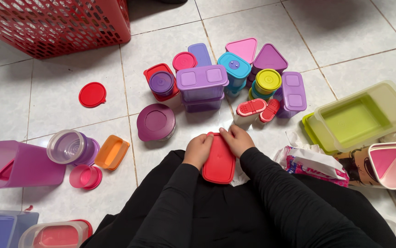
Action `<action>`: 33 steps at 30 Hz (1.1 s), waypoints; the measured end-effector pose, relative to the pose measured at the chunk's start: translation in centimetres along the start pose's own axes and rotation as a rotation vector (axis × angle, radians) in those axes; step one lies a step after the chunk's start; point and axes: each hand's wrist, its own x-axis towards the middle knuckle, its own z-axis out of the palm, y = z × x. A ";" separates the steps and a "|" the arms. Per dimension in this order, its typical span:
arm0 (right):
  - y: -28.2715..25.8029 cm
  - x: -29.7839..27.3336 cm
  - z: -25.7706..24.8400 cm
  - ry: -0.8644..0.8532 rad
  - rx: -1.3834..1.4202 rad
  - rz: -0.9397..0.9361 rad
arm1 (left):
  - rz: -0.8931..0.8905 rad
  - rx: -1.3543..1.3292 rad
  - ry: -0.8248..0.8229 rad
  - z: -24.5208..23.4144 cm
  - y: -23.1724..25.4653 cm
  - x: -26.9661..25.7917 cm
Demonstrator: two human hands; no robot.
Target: The person sits on the floor and wipes several plastic containers and lids with a tissue, then matches and secures lids onto the containers. They handle multiple containers of different colors and sizes, stacking some after closing them.
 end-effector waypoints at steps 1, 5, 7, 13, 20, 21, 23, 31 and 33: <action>-0.2 0.0 -0.1 -0.023 0.005 0.018 | -0.023 -0.038 -0.004 0.1 0.2 -0.2; -0.7 0.1 -0.3 -0.113 0.070 0.075 | -0.042 -0.079 -0.010 0.4 0.8 -0.6; -0.6 0.1 -0.3 -0.134 0.109 0.084 | -0.037 -0.052 -0.003 0.5 0.8 -0.5; 0.4 0.7 0.0 -0.134 0.168 0.062 | -0.047 -0.055 0.016 0.4 0.9 -0.5; 1.1 1.5 0.4 -0.092 0.504 0.037 | 0.019 -0.229 0.179 -0.1 1.5 0.5; 1.1 1.4 0.5 -0.137 0.606 0.062 | 0.000 -0.327 0.220 -0.2 1.4 0.7; 0.8 1.1 0.9 -0.245 0.633 0.071 | 0.044 -0.244 0.272 -1.2 0.8 0.8; 0.5 0.4 0.4 -0.245 0.748 -0.013 | 0.093 -0.193 0.323 -0.9 -0.3 0.7; 0.4 0.4 0.1 -0.162 0.780 -0.117 | 0.140 -0.120 0.305 -1.0 -0.2 0.1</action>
